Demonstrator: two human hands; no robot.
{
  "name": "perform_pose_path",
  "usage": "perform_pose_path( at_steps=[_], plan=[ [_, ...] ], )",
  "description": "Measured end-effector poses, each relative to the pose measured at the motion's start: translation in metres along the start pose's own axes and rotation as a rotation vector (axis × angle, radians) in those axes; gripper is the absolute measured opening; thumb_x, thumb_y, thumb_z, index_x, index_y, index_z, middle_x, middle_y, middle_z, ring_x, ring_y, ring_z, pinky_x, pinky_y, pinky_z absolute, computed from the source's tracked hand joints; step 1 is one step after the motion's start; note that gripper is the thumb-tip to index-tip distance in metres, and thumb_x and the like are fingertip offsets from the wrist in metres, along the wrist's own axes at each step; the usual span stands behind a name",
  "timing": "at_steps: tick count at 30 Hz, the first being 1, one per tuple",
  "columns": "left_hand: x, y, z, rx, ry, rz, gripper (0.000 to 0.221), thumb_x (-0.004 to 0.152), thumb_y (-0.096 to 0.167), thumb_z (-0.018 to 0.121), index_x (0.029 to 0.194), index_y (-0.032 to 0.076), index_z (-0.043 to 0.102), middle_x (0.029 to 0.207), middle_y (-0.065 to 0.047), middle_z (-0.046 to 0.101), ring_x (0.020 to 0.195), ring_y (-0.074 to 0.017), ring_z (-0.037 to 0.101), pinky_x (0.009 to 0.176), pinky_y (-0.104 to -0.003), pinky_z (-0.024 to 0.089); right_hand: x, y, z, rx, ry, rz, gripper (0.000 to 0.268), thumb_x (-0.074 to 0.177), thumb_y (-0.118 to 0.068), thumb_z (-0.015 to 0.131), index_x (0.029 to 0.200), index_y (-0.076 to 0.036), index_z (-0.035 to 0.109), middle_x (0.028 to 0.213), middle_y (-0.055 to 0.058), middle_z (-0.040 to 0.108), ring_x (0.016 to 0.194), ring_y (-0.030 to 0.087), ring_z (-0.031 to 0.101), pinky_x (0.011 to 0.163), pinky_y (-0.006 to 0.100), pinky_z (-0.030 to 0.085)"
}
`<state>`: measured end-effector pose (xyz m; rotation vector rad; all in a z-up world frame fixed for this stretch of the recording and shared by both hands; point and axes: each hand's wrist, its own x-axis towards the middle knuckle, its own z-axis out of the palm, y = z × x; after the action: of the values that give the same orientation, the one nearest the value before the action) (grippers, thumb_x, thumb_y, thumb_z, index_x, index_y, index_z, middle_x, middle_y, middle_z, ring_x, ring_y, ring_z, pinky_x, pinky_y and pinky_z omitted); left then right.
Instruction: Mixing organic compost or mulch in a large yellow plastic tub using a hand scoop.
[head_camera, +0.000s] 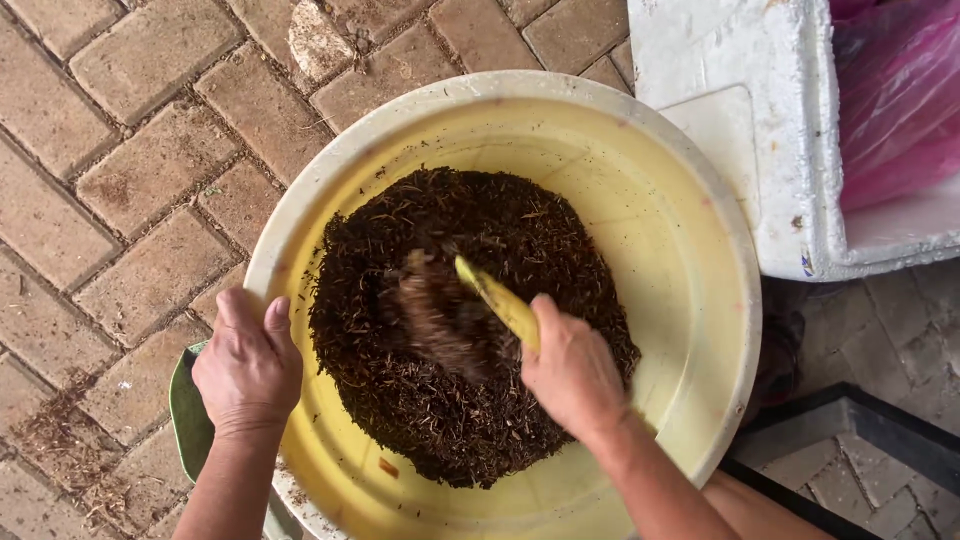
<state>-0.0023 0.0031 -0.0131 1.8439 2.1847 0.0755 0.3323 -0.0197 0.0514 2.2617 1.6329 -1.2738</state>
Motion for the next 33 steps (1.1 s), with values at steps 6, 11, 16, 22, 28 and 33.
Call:
perform_pose_path(
  at_steps=[6, 11, 16, 22, 28, 33],
  plan=[
    [0.002, 0.0, -0.002, -0.008, -0.072, -0.068, 0.039, 0.113, 0.05, 0.035, 0.111, 0.011, 0.039, 0.079, -0.016, 0.063, 0.056, -0.0319, 0.065, 0.048, -0.045, 0.055, 0.117, 0.085, -0.021, -0.602, 0.105, 0.084, 0.023, 0.096, 0.0, 0.054, 0.119, 0.001, 0.052, 0.079, 0.015, 0.065, 0.053, 0.019, 0.057, 0.037, 0.034, 0.048],
    [0.001, 0.003, -0.005, -0.051, -0.028, -0.031, 0.039, 0.112, 0.049, 0.036, 0.111, 0.01, 0.039, 0.08, -0.016, 0.064, 0.057, -0.0324, 0.066, 0.05, -0.046, 0.055, 0.125, 0.172, 0.02, -0.91, -0.027, 0.262, 0.026, 0.097, -0.009, 0.059, 0.121, 0.001, 0.061, 0.09, 0.017, 0.069, 0.065, 0.019, 0.069, 0.048, 0.029, 0.059],
    [0.001, 0.006, -0.006, -0.015, -0.051, -0.038, 0.039, 0.112, 0.048, 0.038, 0.113, 0.009, 0.04, 0.082, -0.017, 0.065, 0.063, -0.0353, 0.067, 0.054, -0.048, 0.055, 0.057, 0.198, 0.05, -0.741, -0.155, 0.472, 0.026, 0.101, -0.015, 0.057, 0.122, 0.001, 0.062, 0.092, 0.015, 0.073, 0.071, 0.021, 0.073, 0.061, 0.034, 0.063],
    [-0.003, 0.005, -0.007, -0.018, -0.051, -0.048, 0.044, 0.113, 0.051, 0.037, 0.111, 0.007, 0.041, 0.085, -0.019, 0.065, 0.063, -0.0371, 0.067, 0.057, -0.05, 0.056, 0.058, 0.246, 0.068, -0.31, -0.242, 0.482, 0.025, 0.091, -0.008, 0.06, 0.105, 0.009, 0.071, 0.082, 0.022, 0.072, 0.062, 0.026, 0.069, 0.06, 0.034, 0.056],
    [-0.002, 0.006, -0.008, -0.006, -0.012, -0.004, 0.044, 0.112, 0.052, 0.037, 0.112, 0.008, 0.041, 0.087, -0.018, 0.064, 0.064, -0.0344, 0.067, 0.056, -0.047, 0.056, 0.076, 0.236, 0.068, 0.195, -0.244, 0.671, 0.026, 0.095, -0.005, 0.052, 0.116, 0.011, 0.051, 0.073, 0.017, 0.061, 0.051, 0.022, 0.059, 0.043, 0.035, 0.051],
    [0.003, 0.007, -0.011, 0.021, -0.16, -0.127, 0.044, 0.111, 0.052, 0.034, 0.109, 0.009, 0.04, 0.085, -0.016, 0.062, 0.058, -0.0293, 0.067, 0.049, -0.042, 0.057, 0.115, 0.201, 0.085, 0.454, -0.189, 0.636, 0.008, 0.101, 0.0, 0.043, 0.103, 0.007, 0.047, 0.073, 0.011, 0.046, 0.049, 0.019, 0.048, 0.039, 0.038, 0.041]
  ],
)
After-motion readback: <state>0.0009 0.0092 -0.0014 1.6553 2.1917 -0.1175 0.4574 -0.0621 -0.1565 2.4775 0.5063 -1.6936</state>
